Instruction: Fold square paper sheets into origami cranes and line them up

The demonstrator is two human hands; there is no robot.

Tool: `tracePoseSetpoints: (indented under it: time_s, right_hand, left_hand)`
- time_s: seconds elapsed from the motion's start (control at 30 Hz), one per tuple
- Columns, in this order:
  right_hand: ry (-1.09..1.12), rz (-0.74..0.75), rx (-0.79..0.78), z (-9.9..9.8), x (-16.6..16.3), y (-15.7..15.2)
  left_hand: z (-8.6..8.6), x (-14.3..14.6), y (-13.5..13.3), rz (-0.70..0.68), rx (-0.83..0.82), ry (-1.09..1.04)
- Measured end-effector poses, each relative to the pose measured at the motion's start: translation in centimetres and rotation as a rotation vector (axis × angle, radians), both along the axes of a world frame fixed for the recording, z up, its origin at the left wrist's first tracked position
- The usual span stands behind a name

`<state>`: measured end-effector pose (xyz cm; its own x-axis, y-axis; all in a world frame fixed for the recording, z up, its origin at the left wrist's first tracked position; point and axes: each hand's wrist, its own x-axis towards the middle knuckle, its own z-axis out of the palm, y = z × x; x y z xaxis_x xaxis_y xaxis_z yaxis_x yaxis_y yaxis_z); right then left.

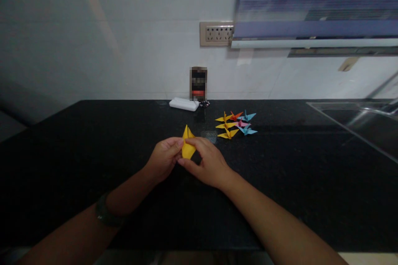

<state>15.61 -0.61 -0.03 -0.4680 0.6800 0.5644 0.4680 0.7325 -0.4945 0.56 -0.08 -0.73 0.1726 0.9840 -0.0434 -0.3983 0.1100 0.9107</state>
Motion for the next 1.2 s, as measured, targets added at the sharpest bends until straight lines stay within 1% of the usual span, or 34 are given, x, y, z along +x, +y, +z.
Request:
tracePoseSetpoints:
  time_s: [0.17, 0.33, 0.43, 0.5, 0.53, 0.63, 0.7, 0.77, 0.83, 0.93, 1.07, 1.2]
  right_hand:
    - [-0.017, 0.014, 0.121, -0.5, 0.3, 0.4]
    - [-0.029, 0.045, 0.098, -0.2, 0.3, 0.3]
    - [0.024, 0.069, 0.062, 0.3, 0.2, 0.0]
    - [0.11, 0.054, -0.001, 0.4, 0.0, -0.2]
    - [0.172, 0.023, -0.046, 0.4, -0.1, -0.2]
    - [0.399, -0.112, -0.255, -0.1, -0.4, 0.2]
    - [0.498, -0.104, -0.444, -0.4, -0.7, 0.5]
    - [0.51, -0.069, -0.547, -0.7, -0.8, 0.6]
    - [0.472, -0.071, -0.52, -0.8, -0.9, 0.6]
    - [0.398, -0.151, -0.425, -1.0, -0.9, 0.5]
    - [0.365, -0.23, -0.44, -1.1, -0.7, 0.6]
    - [0.411, -0.269, -0.436, -1.0, -0.9, 0.6]
  left_hand:
    - [0.0, 0.1, 0.0, 0.052, -0.022, 0.01]
    - [0.2, 0.1, 0.1, 0.116, -0.025, 0.038]
    - [0.2, 0.1, 0.1, 0.135, -0.018, 0.076]
    - [0.2, 0.1, 0.2, 0.155, -0.012, 0.097]
    - [0.2, 0.2, 0.2, 0.165, -0.008, 0.108]
    - [0.3, 0.3, 0.1, 0.187, 0.0, 0.146]
    - [0.3, 0.3, 0.1, 0.198, 0.001, 0.17]
    - [0.2, 0.3, 0.1, 0.218, 0.012, 0.203]
    - [0.1, 0.4, 0.1, 0.236, 0.031, 0.24]
    - [0.0, 0.5, 0.1, 0.208, 0.062, 0.273]
    - [0.3, 0.7, -0.2, 0.16, 0.08, 0.306]
    - [0.7, 0.7, -0.6, 0.135, 0.113, 0.351]
